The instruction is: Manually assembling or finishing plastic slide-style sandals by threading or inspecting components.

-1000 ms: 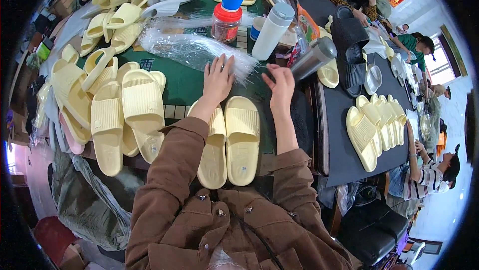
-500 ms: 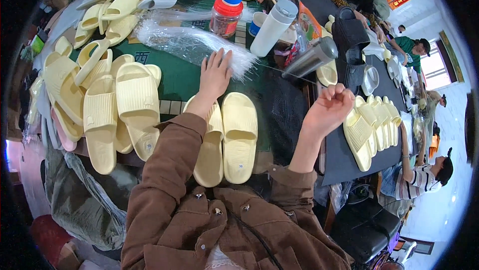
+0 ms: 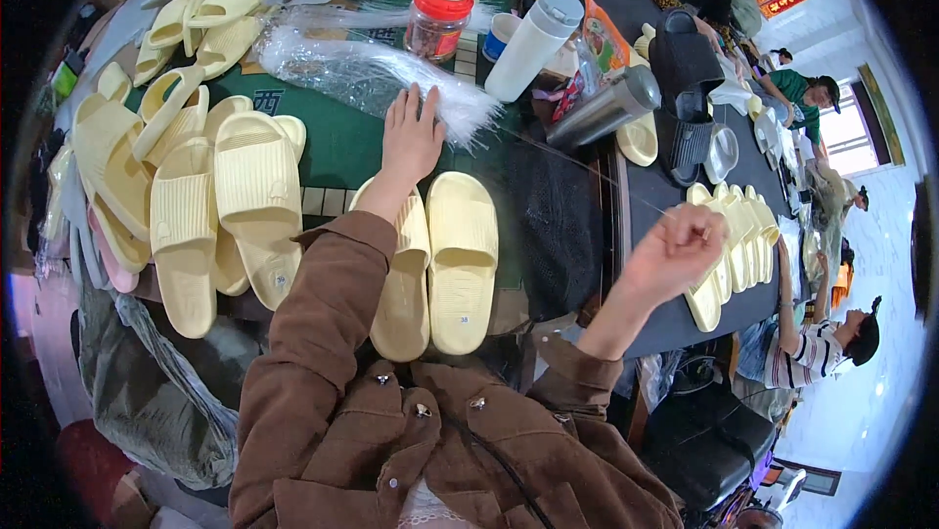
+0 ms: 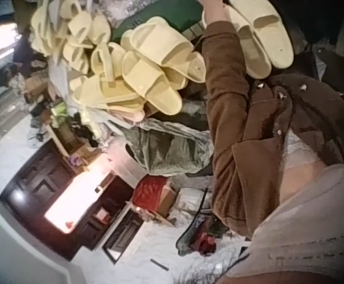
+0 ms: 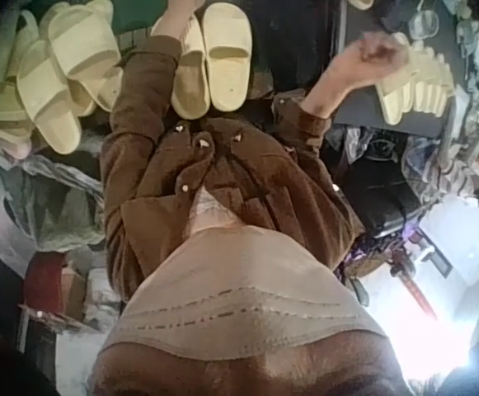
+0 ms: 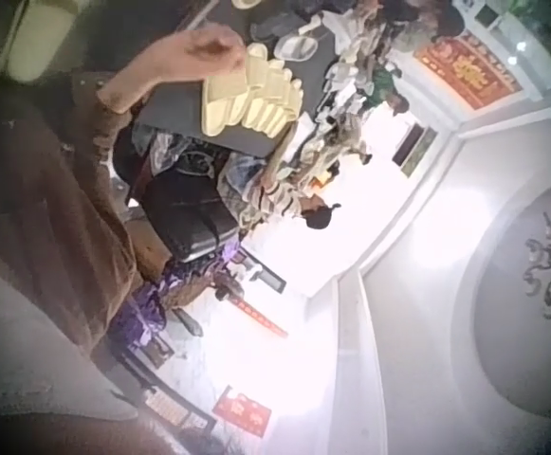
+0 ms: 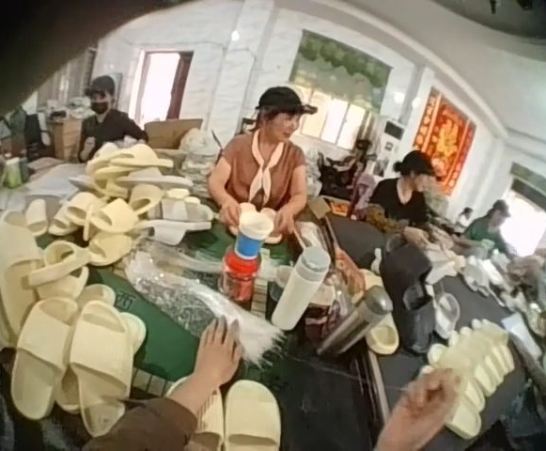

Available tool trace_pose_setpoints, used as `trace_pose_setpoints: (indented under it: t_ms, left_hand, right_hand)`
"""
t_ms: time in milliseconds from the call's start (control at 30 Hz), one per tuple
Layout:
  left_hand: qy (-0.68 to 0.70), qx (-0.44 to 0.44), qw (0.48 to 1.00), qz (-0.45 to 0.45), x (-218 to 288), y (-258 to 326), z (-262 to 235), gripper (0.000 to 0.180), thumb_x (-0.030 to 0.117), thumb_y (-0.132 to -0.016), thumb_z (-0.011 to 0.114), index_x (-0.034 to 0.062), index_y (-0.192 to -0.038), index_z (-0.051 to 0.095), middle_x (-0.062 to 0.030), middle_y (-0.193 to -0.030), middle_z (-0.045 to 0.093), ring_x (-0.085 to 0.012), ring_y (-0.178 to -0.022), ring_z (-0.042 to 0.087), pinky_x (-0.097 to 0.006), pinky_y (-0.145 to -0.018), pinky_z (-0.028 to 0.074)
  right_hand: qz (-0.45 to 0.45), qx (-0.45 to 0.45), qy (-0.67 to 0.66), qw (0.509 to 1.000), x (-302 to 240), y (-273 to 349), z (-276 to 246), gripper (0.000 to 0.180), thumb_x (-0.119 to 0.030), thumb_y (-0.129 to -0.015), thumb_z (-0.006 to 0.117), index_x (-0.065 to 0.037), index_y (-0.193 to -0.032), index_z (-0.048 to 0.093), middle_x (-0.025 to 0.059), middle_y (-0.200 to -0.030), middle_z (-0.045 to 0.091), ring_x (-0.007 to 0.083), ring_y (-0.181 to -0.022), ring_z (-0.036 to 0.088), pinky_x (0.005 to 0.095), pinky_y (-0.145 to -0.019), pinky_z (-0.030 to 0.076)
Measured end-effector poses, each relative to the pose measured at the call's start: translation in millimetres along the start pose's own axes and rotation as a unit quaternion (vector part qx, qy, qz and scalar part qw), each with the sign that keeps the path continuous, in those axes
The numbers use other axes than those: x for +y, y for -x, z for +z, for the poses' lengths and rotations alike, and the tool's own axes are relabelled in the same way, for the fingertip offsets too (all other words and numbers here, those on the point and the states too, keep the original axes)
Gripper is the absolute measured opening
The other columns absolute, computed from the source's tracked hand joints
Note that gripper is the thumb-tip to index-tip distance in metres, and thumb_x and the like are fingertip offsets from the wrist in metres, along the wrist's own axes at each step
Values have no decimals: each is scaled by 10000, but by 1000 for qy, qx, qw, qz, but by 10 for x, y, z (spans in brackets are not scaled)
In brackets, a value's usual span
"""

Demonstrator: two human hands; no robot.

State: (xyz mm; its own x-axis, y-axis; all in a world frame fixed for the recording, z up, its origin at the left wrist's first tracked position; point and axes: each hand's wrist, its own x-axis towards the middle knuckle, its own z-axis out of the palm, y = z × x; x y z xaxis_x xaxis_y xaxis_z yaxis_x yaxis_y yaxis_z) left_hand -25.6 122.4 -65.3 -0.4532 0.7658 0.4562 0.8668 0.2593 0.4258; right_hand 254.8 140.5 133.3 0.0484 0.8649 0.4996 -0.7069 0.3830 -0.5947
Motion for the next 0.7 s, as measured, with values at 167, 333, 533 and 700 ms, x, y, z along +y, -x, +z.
trace_pose_setpoints:
  t_ms: [167, 333, 533, 700]
  left_hand:
    - [-23, 7, 1000, 16, -38, 0, 60, 575, 297, -918, 499, 140, -1437, 309, -211, -1461, 306, -387, -1336, 304, -480, -1097, 242]
    - [-21, 7, 1000, 16, -18, -3, 32, 565, 284, -913, 506, 135, -1427, 328, -211, -1455, 307, -388, -1336, 300, -481, -1102, 234]
    - [-22, 19, 999, 29, -34, -5, 44, 561, 286, -903, 528, 123, -1410, 352, -219, -1434, 327, -395, -1319, 320, -495, -1091, 248]
    - [71, 56, 996, 26, -43, -56, -50, 577, 22, -775, 581, 74, -1331, 440, -205, -1330, 437, -395, -1219, 420, -472, -1025, 340]
  right_hand:
    - [28, 53, 153, 986, 191, 159, 47, 173, -209, -955, 479, -91, -841, 425, 22, -710, 454, 84, -529, 332, 208, -470, 267]
    - [-16, 52, -6, 999, -223, 152, -233, 174, -165, -962, 460, -81, -810, 452, 14, -706, 446, 68, -527, 332, 208, -436, 286]
    - [-96, 69, -150, 982, -1021, 66, -435, 165, -120, -959, 471, -51, -810, 453, 9, -690, 429, 50, -516, 342, 184, -400, 302]
    - [-31, 75, -43, 996, -841, 270, -610, 106, -102, -954, 482, -15, -895, 492, 32, -762, 476, 48, -519, 360, 166, -420, 317]
